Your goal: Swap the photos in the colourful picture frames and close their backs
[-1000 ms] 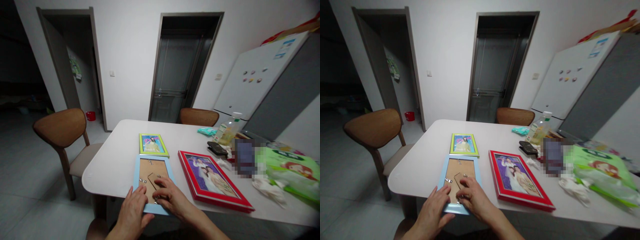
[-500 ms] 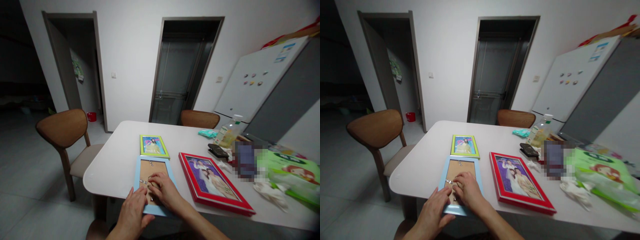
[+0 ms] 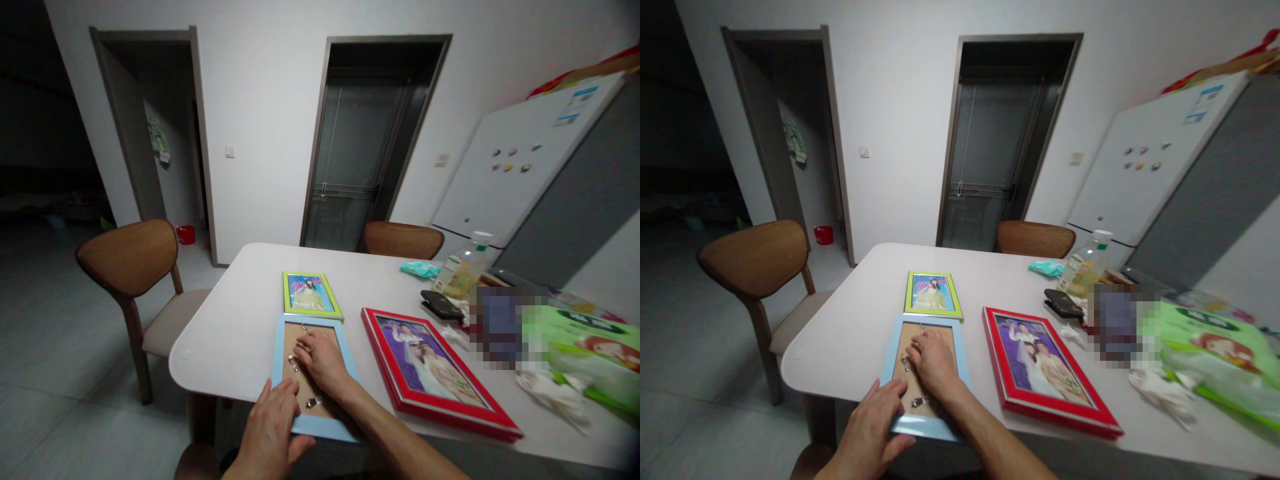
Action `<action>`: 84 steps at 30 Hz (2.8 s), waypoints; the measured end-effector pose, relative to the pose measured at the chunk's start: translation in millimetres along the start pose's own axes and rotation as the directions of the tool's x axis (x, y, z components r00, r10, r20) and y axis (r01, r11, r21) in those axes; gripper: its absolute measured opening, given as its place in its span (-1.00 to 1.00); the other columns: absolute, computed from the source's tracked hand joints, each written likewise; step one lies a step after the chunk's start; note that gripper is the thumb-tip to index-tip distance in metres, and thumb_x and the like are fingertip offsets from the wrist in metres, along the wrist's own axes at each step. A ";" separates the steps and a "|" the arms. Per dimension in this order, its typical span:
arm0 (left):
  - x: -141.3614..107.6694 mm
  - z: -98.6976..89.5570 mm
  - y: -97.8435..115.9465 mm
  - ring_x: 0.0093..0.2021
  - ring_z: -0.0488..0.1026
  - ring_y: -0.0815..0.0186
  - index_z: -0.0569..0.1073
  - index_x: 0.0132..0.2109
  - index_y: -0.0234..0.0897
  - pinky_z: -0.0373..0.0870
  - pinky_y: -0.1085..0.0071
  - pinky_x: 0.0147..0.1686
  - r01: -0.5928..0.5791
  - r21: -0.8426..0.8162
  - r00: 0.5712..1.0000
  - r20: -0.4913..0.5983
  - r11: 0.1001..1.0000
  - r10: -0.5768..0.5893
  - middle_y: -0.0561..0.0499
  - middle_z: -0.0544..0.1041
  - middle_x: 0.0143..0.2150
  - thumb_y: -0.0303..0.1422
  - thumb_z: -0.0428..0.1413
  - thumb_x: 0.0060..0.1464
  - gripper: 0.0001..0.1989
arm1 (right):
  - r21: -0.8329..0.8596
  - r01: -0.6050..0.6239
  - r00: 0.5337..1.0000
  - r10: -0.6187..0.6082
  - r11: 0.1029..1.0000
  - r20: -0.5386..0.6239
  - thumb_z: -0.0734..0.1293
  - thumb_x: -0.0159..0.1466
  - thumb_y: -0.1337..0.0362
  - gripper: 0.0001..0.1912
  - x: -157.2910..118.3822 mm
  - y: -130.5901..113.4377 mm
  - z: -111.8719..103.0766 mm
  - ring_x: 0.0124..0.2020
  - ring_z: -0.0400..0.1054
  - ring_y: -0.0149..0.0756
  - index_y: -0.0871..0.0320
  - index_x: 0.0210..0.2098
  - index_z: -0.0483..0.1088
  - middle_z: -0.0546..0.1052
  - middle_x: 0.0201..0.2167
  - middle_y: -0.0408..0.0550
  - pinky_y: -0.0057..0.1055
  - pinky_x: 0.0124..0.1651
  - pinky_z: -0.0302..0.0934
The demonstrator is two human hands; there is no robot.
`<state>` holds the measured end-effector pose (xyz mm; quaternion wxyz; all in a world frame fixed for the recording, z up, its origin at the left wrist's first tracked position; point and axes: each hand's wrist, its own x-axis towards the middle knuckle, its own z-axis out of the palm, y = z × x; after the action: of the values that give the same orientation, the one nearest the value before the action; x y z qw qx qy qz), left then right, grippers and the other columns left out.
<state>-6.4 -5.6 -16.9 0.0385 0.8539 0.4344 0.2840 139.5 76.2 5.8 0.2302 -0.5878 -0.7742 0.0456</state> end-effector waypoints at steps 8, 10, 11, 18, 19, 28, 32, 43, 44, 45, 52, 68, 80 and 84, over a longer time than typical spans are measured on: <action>1.2 -2.7 0.5 -0.04 0.33 0.13 0.31 -0.11 -0.32 0.20 0.04 -0.01 0.033 -0.020 0.998 0.051 0.999 -0.032 -0.17 0.43 -0.08 -0.40 0.23 -0.29 -0.50 | -0.096 -0.173 0.985 0.175 0.980 0.011 0.12 0.16 0.23 -0.71 24.8 24.7 5.8 -0.22 0.21 -0.26 0.13 -0.26 0.41 0.40 -0.28 0.03 -0.40 -0.21 0.04; 1.5 -3.1 0.8 -0.03 0.32 0.12 0.29 -0.09 -0.35 0.19 0.04 0.00 0.037 -0.014 0.997 0.072 0.999 -0.036 -0.19 0.42 -0.07 -0.41 0.25 -0.31 -0.46 | -0.088 -0.179 0.983 0.181 0.980 0.014 0.14 0.14 0.22 -0.71 25.8 24.6 9.3 -0.21 0.20 -0.26 0.10 -0.22 0.40 0.40 -0.26 0.02 -0.40 -0.20 0.04; 1.6 -3.1 0.8 -0.02 0.32 0.12 0.29 -0.09 -0.36 0.18 0.04 0.00 0.038 -0.009 0.996 0.076 0.999 -0.037 -0.20 0.42 -0.07 -0.41 0.25 -0.32 -0.44 | -0.082 -0.180 0.983 0.182 0.980 0.015 0.15 0.14 0.23 -0.71 26.2 24.2 10.1 -0.21 0.21 -0.26 0.09 -0.21 0.40 0.40 -0.25 0.01 -0.40 -0.20 0.04; -0.2 1.1 -3.2 -0.05 0.34 0.11 0.27 -0.07 -0.33 0.24 0.03 -0.05 -0.008 -0.003 1.000 0.003 1.000 0.008 -0.17 0.44 -0.09 -0.41 0.23 -0.31 -0.43 | -0.007 -0.127 0.992 0.127 0.992 -0.019 0.12 0.14 0.27 -0.63 11.0 25.5 -9.9 -0.20 0.23 -0.31 0.20 -0.07 0.30 0.42 -0.26 0.01 -0.43 -0.12 0.04; -0.4 1.8 -3.8 -0.06 0.35 0.11 0.29 -0.08 -0.31 0.25 0.03 -0.06 -0.015 -0.005 1.000 -0.005 1.000 0.015 -0.17 0.44 -0.09 -0.41 0.23 -0.30 -0.46 | 0.022 -0.112 0.993 0.112 0.994 -0.023 0.12 0.14 0.26 -0.62 3.5 26.4 -15.2 -0.19 0.23 -0.31 0.22 -0.08 0.30 0.41 -0.25 0.02 -0.43 -0.10 0.04; -1.5 1.5 -3.9 -0.07 0.36 0.10 0.33 -0.20 -0.27 0.28 0.04 -0.09 -0.064 0.018 0.997 -0.045 0.998 0.065 -0.16 0.43 -0.07 -0.38 0.17 -0.25 -0.64 | 0.045 -0.119 0.993 0.117 0.992 0.028 0.27 -0.03 0.14 -0.52 -52.1 12.3 -32.1 -0.18 0.23 -0.21 0.14 -0.10 0.31 0.37 -0.21 0.03 -0.36 -0.12 0.07; -0.4 -1.7 -1.3 -0.05 0.34 0.10 0.33 -0.25 -0.28 0.28 0.04 -0.08 -0.051 0.031 0.999 -0.016 0.998 0.052 -0.17 0.42 -0.06 -0.39 0.17 -0.26 -0.68 | 0.072 -0.147 0.988 0.143 0.987 0.051 0.29 -0.07 0.20 -0.41 -52.8 8.5 -26.5 -0.17 0.24 -0.20 0.19 -0.03 0.24 0.36 -0.19 0.08 -0.37 -0.11 0.08; 3.1 -3.8 -1.3 0.10 0.15 0.14 0.24 -0.03 -0.33 0.20 0.18 0.00 0.168 -0.327 0.978 -0.064 0.930 -0.199 -0.26 0.16 0.13 -0.46 0.10 -0.18 -0.52 | 0.093 -0.139 0.990 0.139 0.986 0.006 0.22 -0.04 0.26 -0.62 -43.6 5.3 -49.7 -0.24 0.27 -0.24 0.17 -0.21 0.35 0.41 -0.31 0.01 -0.41 -0.17 0.11; 5.8 -6.5 -1.2 0.10 0.16 0.15 0.23 -0.02 -0.32 0.18 0.18 0.01 0.216 -0.402 0.962 -0.067 0.890 -0.264 -0.23 0.18 0.13 -0.44 0.05 -0.13 -0.56 | 0.099 -0.141 0.990 0.142 0.985 0.003 0.23 -0.04 0.26 -0.62 -42.3 1.6 -53.0 -0.24 0.27 -0.24 0.17 -0.21 0.35 0.41 -0.31 0.01 -0.41 -0.18 0.11; 9.2 -9.5 -1.5 0.08 0.18 0.16 0.23 -0.02 -0.30 0.18 0.17 0.00 0.263 -0.482 0.941 -0.061 0.836 -0.332 -0.20 0.22 0.10 -0.41 0.02 -0.08 -0.60 | 0.111 -0.138 0.990 0.138 0.984 0.000 0.24 -0.05 0.26 -0.62 -41.1 -3.0 -55.4 -0.24 0.27 -0.24 0.16 -0.20 0.35 0.41 -0.31 0.01 -0.42 -0.18 0.12; 25.2 -30.2 -30.2 -0.24 0.43 0.16 0.28 -0.13 -0.32 0.38 0.32 -0.30 0.352 -0.900 0.779 0.129 0.257 -0.614 -0.09 0.45 -0.18 -0.24 0.09 -0.18 -0.58 | 0.273 0.001 1.000 0.006 0.962 -0.024 0.21 0.05 0.23 -0.59 -37.2 -25.7 -52.5 -0.19 0.25 -0.29 0.16 -0.08 0.27 0.39 -0.22 0.00 -0.39 -0.13 0.12; -4.2 -60.3 -120.4 -0.14 0.38 0.14 0.30 -0.14 -0.26 0.26 0.26 -0.14 0.587 -0.410 0.766 0.002 0.698 -0.643 -0.04 0.45 -0.18 -0.28 0.01 -0.17 -0.64 | -0.085 -0.339 0.937 0.344 0.937 0.052 0.14 0.02 0.38 -0.46 -43.5 55.1 -30.5 -0.14 0.25 -0.13 0.38 0.03 0.13 0.38 -0.18 0.22 -0.33 -0.11 0.07; 28.9 -19.1 17.1 0.14 0.07 0.11 0.20 0.07 -0.36 0.04 0.14 0.09 0.236 -0.394 0.970 0.144 0.888 -0.194 -0.22 0.15 0.15 -0.32 0.10 -0.18 -0.39 | 0.893 -0.412 0.810 0.523 0.181 0.267 0.19 0.00 0.30 -0.21 -50.1 9.2 -73.5 -0.67 0.27 -0.41 0.13 0.17 -0.25 0.46 -0.52 -0.19 -0.48 -0.57 0.15; 46.5 -19.5 44.2 0.17 -0.01 0.09 0.12 0.11 -0.45 0.00 0.14 0.10 0.189 -0.381 0.981 0.113 0.905 -0.157 -0.27 0.08 0.17 -0.34 0.09 -0.19 -0.32 | 0.945 -0.318 0.843 0.479 0.080 0.243 0.26 -0.04 0.32 -0.19 -46.9 -9.5 -90.8 -0.63 0.28 -0.45 0.07 0.16 -0.18 0.49 -0.43 -0.19 -0.50 -0.52 0.18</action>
<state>36.7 -1.0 34.2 0.2499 0.7979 0.4414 0.3258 177.8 11.5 75.7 0.5716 -0.5009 -0.3634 0.5388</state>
